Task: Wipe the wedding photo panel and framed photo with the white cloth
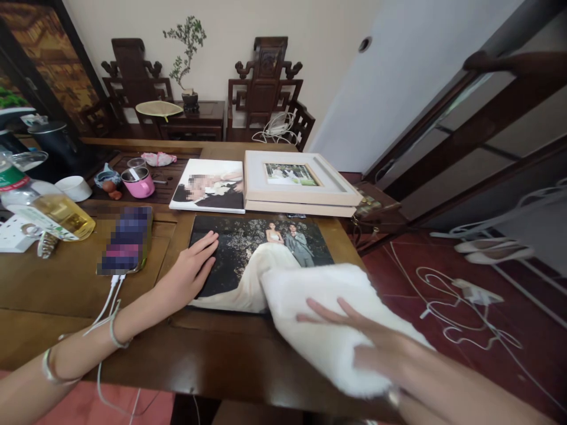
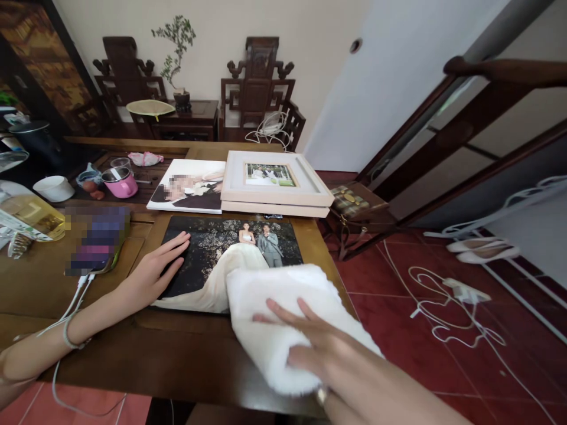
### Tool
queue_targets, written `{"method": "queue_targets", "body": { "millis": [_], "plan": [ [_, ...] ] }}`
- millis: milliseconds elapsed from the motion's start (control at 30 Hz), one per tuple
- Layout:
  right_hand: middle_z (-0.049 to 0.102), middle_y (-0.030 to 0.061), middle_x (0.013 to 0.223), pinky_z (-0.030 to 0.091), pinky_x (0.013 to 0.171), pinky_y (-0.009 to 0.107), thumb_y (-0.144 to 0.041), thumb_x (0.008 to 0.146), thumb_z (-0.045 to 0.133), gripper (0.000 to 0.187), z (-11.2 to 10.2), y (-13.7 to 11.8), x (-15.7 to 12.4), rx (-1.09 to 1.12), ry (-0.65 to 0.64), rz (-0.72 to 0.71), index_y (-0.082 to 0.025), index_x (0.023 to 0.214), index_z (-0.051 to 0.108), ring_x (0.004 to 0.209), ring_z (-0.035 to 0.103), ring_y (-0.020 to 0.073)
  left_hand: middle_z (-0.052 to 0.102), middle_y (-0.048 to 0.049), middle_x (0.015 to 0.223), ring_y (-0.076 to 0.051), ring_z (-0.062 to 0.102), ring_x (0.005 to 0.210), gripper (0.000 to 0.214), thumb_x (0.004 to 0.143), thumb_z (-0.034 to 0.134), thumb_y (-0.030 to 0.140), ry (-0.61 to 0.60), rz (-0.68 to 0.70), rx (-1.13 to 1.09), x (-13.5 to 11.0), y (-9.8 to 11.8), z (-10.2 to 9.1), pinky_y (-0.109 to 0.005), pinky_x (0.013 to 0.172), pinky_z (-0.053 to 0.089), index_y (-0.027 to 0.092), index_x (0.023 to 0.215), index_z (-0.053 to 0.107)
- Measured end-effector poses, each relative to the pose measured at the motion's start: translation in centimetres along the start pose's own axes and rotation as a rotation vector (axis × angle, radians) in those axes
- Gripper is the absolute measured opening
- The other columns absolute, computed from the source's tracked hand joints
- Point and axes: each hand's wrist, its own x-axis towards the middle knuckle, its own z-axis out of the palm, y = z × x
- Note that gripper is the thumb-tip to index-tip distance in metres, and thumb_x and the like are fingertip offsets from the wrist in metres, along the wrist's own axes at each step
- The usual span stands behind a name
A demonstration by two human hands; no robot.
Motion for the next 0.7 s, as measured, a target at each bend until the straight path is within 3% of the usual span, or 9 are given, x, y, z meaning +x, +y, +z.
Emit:
{"method": "queue_targets", "body": {
  "millis": [200, 333, 433, 533, 600, 700],
  "plan": [
    [0.039, 0.0047, 0.146, 0.044, 0.1, 0.054, -0.008, 0.068, 0.041, 0.044, -2.4, 4.9, 7.7, -0.116, 0.13, 0.031, -0.022, 0.103, 0.063, 0.132, 0.036, 0.0339, 0.044, -0.0172, 0.143, -0.026, 0.037, 0.136, 0.04, 0.097, 0.034, 0.021, -0.011, 0.014, 0.02, -0.2, -0.3, 0.2, -0.046, 0.11, 0.034, 0.007, 0.131, 0.051],
    [0.045, 0.0061, 0.143, 0.031, 0.108, 0.057, -0.005, 0.063, 0.039, 0.041, -3.0, 7.2, 11.1, -0.107, 0.179, -0.038, -0.02, 0.094, 0.062, 0.13, 0.041, 0.0329, 0.045, -0.0159, 0.143, -0.026, 0.037, 0.136, 0.04, 0.097, 0.035, 0.021, -0.008, 0.024, 0.02, -0.2, -0.4, 0.2, -0.046, 0.111, 0.034, 0.009, 0.131, 0.051],
    [0.035, 0.0047, 0.149, 0.027, 0.109, 0.06, -0.004, 0.062, 0.039, 0.04, -2.3, 6.8, 10.5, -0.099, 0.205, -0.028, -0.021, 0.091, 0.061, 0.136, 0.027, 0.0324, 0.046, -0.0156, 0.142, -0.026, 0.037, 0.135, 0.039, 0.097, 0.036, 0.02, 0.002, 0.026, 0.015, -0.1, -0.4, 0.2, -0.045, 0.111, 0.034, 0.009, 0.131, 0.051],
    [0.026, 0.003, 0.152, 0.026, 0.11, 0.059, -0.003, 0.062, 0.041, 0.036, -1.2, 4.3, 7.8, -0.114, 0.171, -0.009, -0.021, 0.086, 0.06, 0.139, 0.019, 0.0318, 0.045, -0.0152, 0.143, -0.025, 0.037, 0.136, 0.039, 0.096, 0.036, 0.019, 0.0, 0.019, 0.024, -0.2, -0.3, 0.3, -0.046, 0.111, 0.034, 0.01, 0.131, 0.05],
    [0.027, 0.0031, 0.152, 0.024, 0.112, 0.056, -0.002, 0.063, 0.041, 0.034, -0.8, 1.8, 5.7, -0.104, 0.122, -0.049, -0.021, 0.082, 0.06, 0.139, 0.017, 0.0304, 0.044, -0.0156, 0.143, -0.025, 0.037, 0.136, 0.039, 0.096, 0.036, 0.019, -0.002, 0.016, 0.036, -0.2, -0.3, 0.3, -0.045, 0.111, 0.034, 0.009, 0.131, 0.05],
    [0.04, -0.0006, 0.146, 0.02, 0.115, 0.049, -0.001, 0.068, 0.042, 0.033, -0.6, -1.6, 3.3, -0.033, 0.043, -0.14, -0.024, 0.081, 0.063, 0.138, 0.023, 0.0255, 0.045, -0.0174, 0.142, -0.025, 0.037, 0.135, 0.039, 0.096, 0.035, 0.019, 0.002, 0.019, 0.043, -0.2, -0.3, 0.4, -0.045, 0.111, 0.034, 0.006, 0.13, 0.051]
  ]
}}
